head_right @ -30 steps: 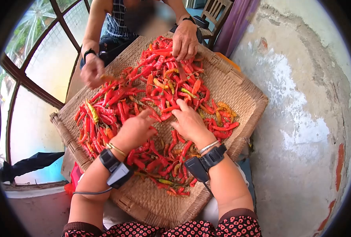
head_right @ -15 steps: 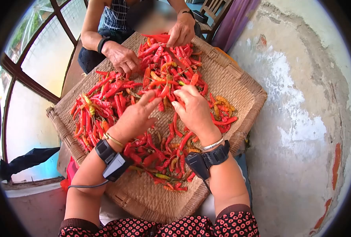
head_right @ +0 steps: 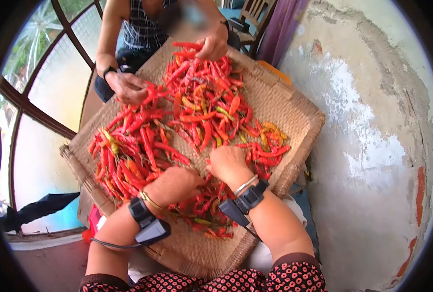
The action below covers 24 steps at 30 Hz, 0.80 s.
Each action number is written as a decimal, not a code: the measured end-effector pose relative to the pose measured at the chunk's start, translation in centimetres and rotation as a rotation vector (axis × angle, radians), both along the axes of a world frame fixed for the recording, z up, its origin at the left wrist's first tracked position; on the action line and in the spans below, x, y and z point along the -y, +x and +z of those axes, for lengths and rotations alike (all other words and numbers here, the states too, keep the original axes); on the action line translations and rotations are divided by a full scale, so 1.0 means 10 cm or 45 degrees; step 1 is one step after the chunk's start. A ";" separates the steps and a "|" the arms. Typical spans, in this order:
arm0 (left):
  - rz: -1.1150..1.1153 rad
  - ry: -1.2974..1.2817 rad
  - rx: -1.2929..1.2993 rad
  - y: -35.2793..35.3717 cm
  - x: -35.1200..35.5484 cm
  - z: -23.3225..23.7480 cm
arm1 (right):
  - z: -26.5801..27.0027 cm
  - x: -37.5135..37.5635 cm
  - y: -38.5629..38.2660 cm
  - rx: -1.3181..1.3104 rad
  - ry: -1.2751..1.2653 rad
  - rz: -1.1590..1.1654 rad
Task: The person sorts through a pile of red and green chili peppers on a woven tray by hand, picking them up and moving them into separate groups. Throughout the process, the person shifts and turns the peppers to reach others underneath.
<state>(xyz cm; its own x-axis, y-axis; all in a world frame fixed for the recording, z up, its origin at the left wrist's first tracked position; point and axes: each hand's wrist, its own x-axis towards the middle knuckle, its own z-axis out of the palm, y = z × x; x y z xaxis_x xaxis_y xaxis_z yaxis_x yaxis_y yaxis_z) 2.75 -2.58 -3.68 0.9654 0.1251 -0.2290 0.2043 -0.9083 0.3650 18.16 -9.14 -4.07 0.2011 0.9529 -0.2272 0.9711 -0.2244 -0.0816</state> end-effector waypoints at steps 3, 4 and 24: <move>0.060 0.086 0.000 0.01 -0.04 0.06 | 0.00 -0.04 0.03 -0.022 -0.041 -0.073; 0.168 0.038 0.019 0.01 -0.06 0.09 | 0.01 -0.03 0.06 -0.128 -0.002 -0.079; 0.299 -0.098 0.137 -0.07 -0.12 0.16 | 0.33 -0.06 0.29 -1.599 0.431 -0.646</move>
